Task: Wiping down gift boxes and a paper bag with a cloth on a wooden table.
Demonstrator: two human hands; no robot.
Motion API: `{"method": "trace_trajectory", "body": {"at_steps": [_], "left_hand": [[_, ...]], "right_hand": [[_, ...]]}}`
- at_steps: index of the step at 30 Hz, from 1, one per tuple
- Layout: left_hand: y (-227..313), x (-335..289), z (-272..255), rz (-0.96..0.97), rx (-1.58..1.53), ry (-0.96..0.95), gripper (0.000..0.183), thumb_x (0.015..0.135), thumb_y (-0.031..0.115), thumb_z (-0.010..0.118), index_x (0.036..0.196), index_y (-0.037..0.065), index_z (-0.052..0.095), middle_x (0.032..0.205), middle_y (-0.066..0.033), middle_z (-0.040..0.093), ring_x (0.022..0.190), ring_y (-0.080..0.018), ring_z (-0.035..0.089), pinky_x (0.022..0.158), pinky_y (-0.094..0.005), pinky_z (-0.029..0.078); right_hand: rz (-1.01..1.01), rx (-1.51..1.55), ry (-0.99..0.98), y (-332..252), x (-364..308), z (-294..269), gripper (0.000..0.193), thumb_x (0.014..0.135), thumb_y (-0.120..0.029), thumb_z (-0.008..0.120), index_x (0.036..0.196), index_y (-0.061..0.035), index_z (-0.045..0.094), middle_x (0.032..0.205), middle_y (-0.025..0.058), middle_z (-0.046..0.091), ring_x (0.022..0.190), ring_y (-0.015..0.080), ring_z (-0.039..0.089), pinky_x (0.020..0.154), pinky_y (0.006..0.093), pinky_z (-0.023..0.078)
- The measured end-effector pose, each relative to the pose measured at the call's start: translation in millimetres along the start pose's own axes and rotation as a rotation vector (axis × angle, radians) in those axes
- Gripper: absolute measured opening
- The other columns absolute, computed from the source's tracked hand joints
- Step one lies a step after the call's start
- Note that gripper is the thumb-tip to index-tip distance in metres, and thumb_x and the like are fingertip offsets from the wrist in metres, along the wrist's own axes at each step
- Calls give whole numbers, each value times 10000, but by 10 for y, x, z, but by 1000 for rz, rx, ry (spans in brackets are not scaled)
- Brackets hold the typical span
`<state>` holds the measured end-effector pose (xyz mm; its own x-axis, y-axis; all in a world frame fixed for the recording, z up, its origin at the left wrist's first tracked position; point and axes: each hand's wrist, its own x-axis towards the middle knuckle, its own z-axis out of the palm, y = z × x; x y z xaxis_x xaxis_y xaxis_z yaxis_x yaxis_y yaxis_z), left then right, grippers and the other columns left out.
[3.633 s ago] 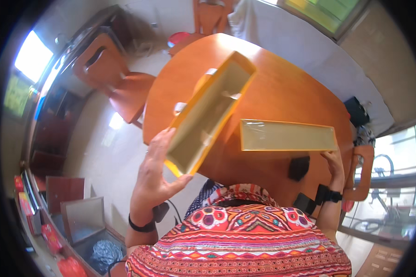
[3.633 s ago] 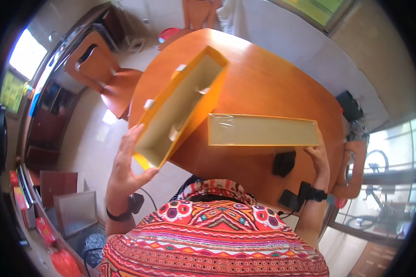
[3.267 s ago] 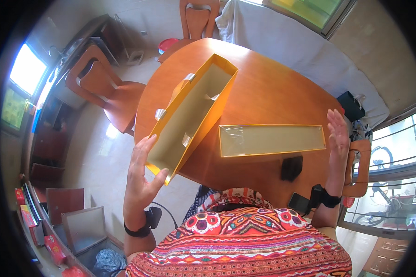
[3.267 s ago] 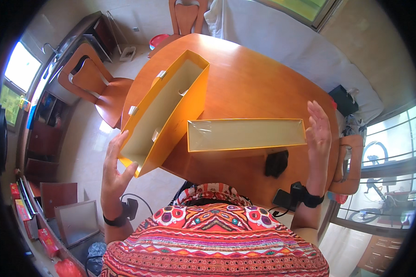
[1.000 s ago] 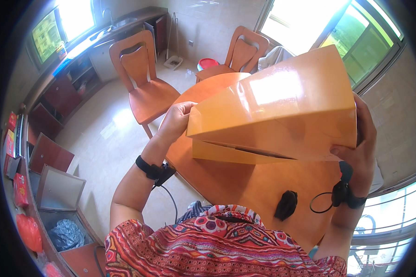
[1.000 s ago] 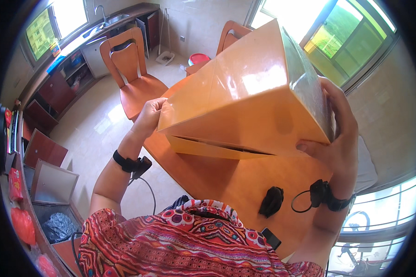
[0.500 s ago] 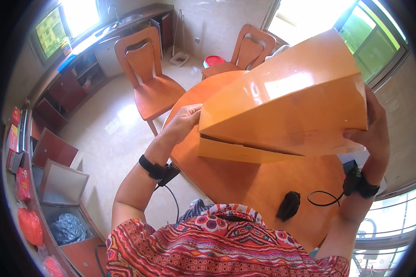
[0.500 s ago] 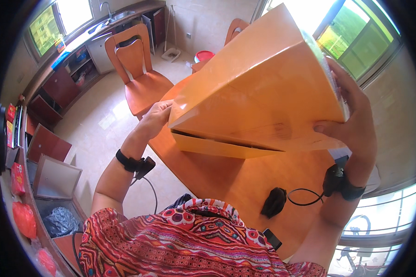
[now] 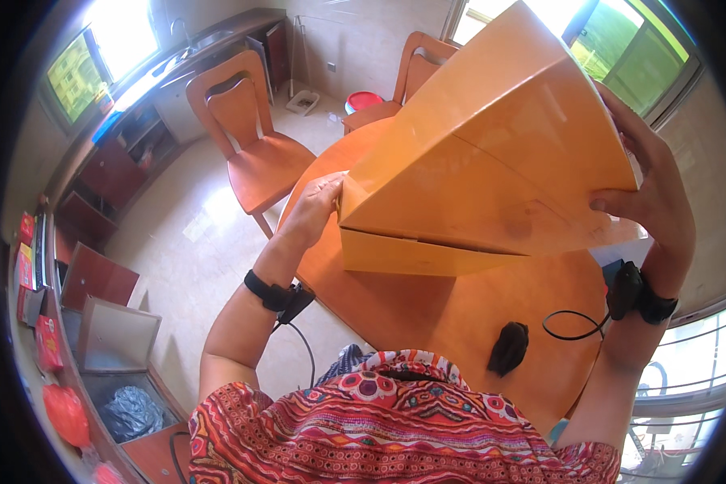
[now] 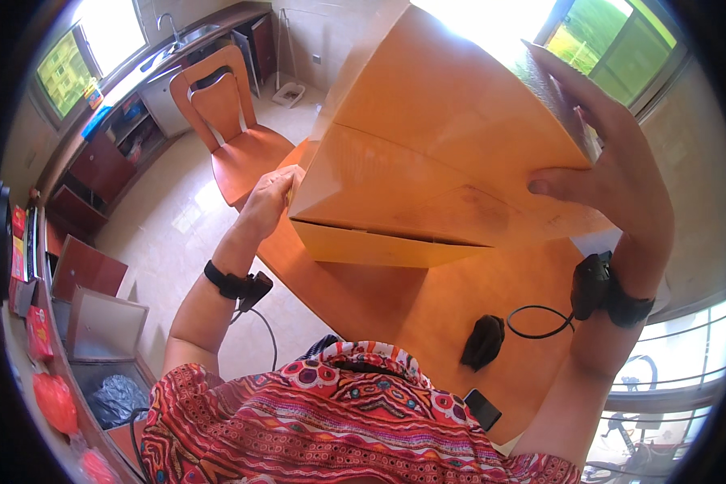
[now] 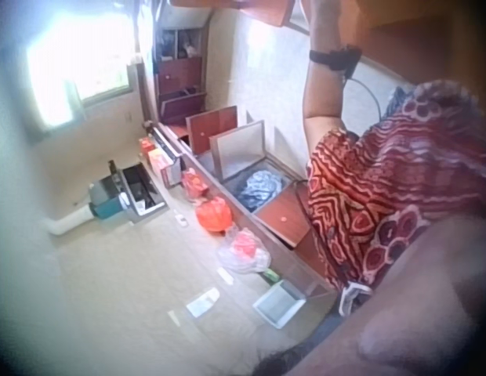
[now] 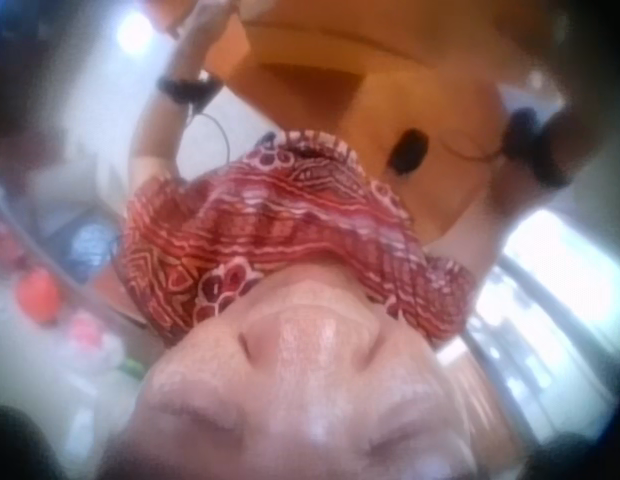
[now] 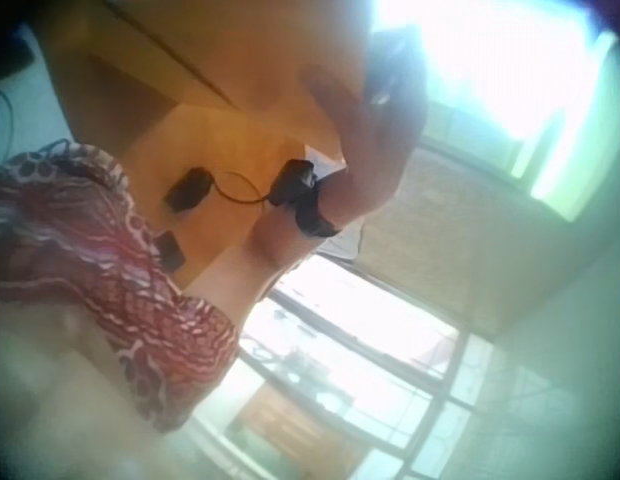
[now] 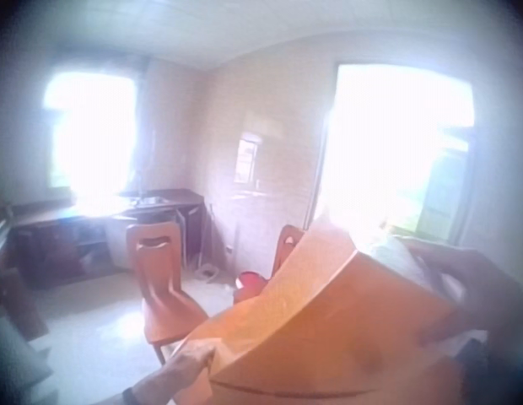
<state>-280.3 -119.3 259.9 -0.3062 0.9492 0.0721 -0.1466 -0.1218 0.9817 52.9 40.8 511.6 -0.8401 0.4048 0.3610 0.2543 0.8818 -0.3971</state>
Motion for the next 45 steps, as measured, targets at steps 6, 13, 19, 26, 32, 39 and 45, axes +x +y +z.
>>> {"method": "trace_trajectory", "body": {"at_steps": [6,13,19,26,32,39,45], "left_hand": [[-133,51,-11,-15,73,57,319,1003,216,403,743,89,539,732,37,496,678,-53,450,627,-203,376],[-114,121,20,33,36,55,332,1002,219,403,716,96,518,747,31,501,670,-47,456,612,-193,370],[-95,58,9,198,245,44,312,999,191,390,785,53,570,784,29,543,687,-43,462,619,-202,381],[98,54,-2,134,355,-51,301,992,124,436,1239,-2,552,985,-8,626,853,-60,562,777,-216,455],[53,107,-14,61,289,-163,445,981,99,467,1412,3,408,1253,-82,579,1098,-127,558,927,-263,445],[148,-32,84,-14,189,-267,612,966,228,570,1482,23,313,1393,-128,489,1309,-198,437,1079,-342,335],[-16,-74,375,31,564,-240,1131,681,273,884,1526,36,171,1483,-192,372,1412,-302,319,1154,-391,258]], "right_hand": [[-51,-9,-47,28,-31,-106,980,549,-202,852,1444,-105,462,1261,75,607,1154,205,535,1044,362,359],[-53,-64,-47,63,-7,-165,984,550,-230,851,1442,-89,461,1267,73,605,1159,206,534,1026,372,365],[-48,-9,-99,67,61,-185,994,548,-229,862,1442,-79,455,1232,76,611,1149,207,535,987,358,373],[-54,-67,-130,201,143,-222,963,568,-196,868,1433,-68,464,1121,43,617,997,176,532,922,338,390],[19,-190,-169,211,244,-243,1046,523,-320,839,1459,-84,438,1291,69,593,1170,186,544,1040,356,361],[-187,-42,-308,335,404,473,977,601,-163,841,1471,-96,400,1240,117,583,994,249,546,945,373,438],[77,-191,-435,507,332,990,960,599,-222,852,1431,-31,412,1197,221,560,1054,371,571,954,405,450]]}}
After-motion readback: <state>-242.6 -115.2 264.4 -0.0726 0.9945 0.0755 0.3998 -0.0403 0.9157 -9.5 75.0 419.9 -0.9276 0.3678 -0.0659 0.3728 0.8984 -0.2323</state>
